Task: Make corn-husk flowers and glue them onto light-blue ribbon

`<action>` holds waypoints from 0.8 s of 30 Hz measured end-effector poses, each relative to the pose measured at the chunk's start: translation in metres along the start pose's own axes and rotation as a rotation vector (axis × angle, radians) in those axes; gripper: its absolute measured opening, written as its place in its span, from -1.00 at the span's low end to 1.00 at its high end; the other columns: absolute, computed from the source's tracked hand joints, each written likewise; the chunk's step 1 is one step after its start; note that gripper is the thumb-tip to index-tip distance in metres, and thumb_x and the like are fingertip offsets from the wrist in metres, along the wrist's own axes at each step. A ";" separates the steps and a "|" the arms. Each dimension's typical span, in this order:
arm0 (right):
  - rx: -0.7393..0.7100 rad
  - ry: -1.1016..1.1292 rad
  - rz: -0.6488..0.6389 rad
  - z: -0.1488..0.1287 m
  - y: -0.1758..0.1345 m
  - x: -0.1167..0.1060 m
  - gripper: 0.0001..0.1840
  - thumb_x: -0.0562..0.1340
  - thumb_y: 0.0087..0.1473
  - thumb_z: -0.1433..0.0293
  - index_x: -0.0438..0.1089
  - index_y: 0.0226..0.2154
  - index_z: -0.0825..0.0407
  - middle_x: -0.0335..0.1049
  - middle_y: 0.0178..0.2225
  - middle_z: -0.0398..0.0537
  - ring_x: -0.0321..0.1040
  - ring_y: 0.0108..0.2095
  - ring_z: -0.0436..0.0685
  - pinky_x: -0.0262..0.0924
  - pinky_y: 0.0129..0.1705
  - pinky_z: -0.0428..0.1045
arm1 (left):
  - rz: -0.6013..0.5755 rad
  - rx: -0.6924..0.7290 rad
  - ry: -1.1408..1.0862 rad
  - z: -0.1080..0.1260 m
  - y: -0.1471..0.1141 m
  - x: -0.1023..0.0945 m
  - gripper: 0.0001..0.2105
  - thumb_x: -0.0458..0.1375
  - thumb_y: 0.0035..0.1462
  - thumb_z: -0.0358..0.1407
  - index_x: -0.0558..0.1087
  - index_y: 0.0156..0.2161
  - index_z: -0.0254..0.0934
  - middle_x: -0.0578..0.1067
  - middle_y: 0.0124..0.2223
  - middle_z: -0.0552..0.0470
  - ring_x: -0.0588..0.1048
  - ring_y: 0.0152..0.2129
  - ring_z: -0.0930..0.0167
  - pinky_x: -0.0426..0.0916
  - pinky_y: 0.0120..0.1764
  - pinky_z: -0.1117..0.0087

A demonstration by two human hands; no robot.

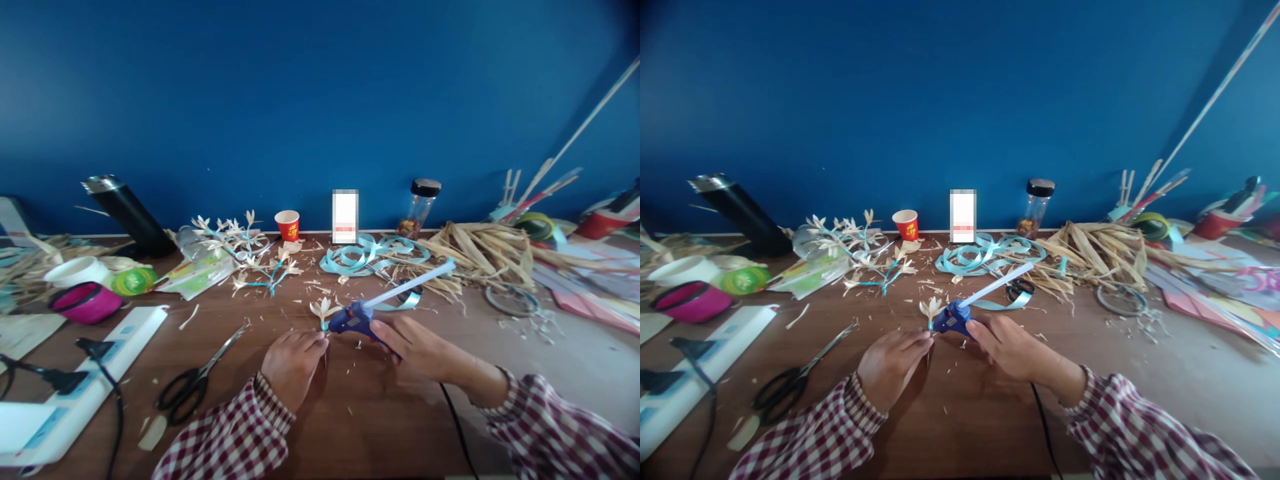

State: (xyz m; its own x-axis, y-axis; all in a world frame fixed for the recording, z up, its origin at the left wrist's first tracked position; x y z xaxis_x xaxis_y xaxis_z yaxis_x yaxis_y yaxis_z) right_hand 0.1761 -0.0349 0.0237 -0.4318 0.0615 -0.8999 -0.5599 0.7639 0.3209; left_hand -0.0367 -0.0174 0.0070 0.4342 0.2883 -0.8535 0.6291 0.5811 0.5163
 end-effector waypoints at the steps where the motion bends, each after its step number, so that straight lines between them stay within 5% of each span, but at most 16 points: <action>1: -0.037 -0.029 0.002 0.002 -0.002 -0.001 -0.62 -0.11 0.20 0.39 0.28 -0.05 0.13 0.35 -0.45 0.04 0.25 -0.47 0.11 0.29 -0.38 0.06 | -0.006 -0.002 -0.003 0.000 0.000 0.000 -0.82 0.03 0.13 -0.45 0.46 -0.24 -0.25 0.56 -0.22 0.02 0.51 -0.29 0.34 0.38 -0.24 0.26; 4: -0.004 -0.007 -0.038 0.006 -0.005 -0.005 -0.64 -0.07 0.18 0.39 0.27 -0.05 0.13 0.38 -0.41 0.05 0.29 -0.42 0.13 0.29 -0.31 0.10 | -0.001 -0.007 -0.007 0.000 0.000 0.001 -0.83 0.03 0.13 -0.44 0.47 -0.25 -0.25 0.56 -0.22 0.00 0.51 -0.27 0.34 0.38 -0.22 0.27; 10: 0.355 0.270 -0.091 0.001 0.002 -0.007 -0.55 -0.21 0.26 0.27 0.32 -0.30 0.03 0.33 -0.52 -0.11 0.30 -0.56 0.00 0.32 -0.40 -0.04 | -0.001 -0.005 0.003 -0.001 0.000 0.000 -0.81 0.02 0.14 -0.45 0.48 -0.25 -0.26 0.56 -0.23 -0.02 0.50 -0.27 0.35 0.38 -0.21 0.28; 15: 0.232 0.257 -0.052 0.002 0.001 -0.003 -0.63 -0.05 0.18 0.18 0.35 -0.22 0.00 0.33 -0.48 -0.04 0.29 -0.49 0.09 0.30 -0.31 0.07 | -0.006 -0.010 -0.001 0.000 0.000 0.000 -0.82 0.03 0.13 -0.44 0.47 -0.24 -0.25 0.56 -0.22 0.01 0.51 -0.29 0.34 0.39 -0.24 0.26; 21: 0.425 0.427 -0.064 0.005 0.005 -0.009 -0.61 -0.16 0.24 0.24 0.29 -0.33 0.03 0.30 -0.52 -0.13 0.28 -0.59 -0.03 0.30 -0.49 -0.08 | -0.016 -0.013 0.008 -0.001 -0.001 0.002 -0.83 0.04 0.13 -0.44 0.48 -0.24 -0.24 0.56 -0.22 0.00 0.50 -0.25 0.36 0.38 -0.21 0.29; 24: 0.351 0.345 -0.061 0.000 0.009 -0.008 -0.61 -0.17 0.24 0.26 0.29 -0.30 0.04 0.32 -0.52 -0.10 0.28 -0.57 0.00 0.29 -0.47 -0.05 | -0.020 -0.011 0.007 -0.001 -0.002 0.004 -0.83 0.05 0.13 -0.43 0.48 -0.24 -0.23 0.56 -0.22 -0.02 0.50 -0.25 0.35 0.38 -0.20 0.29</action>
State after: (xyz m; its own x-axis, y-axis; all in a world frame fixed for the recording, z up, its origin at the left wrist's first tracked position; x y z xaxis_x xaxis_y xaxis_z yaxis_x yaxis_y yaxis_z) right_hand 0.1747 -0.0283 0.0340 -0.6481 -0.1612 -0.7443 -0.3451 0.9334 0.0983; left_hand -0.0370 -0.0166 0.0029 0.4171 0.2819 -0.8640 0.6306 0.5949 0.4985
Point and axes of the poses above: each hand's wrist, its own y-axis towards the middle knuckle, its own x-axis out of the palm, z = x × y, the point moved 4 cm from there along y, towards the middle knuckle
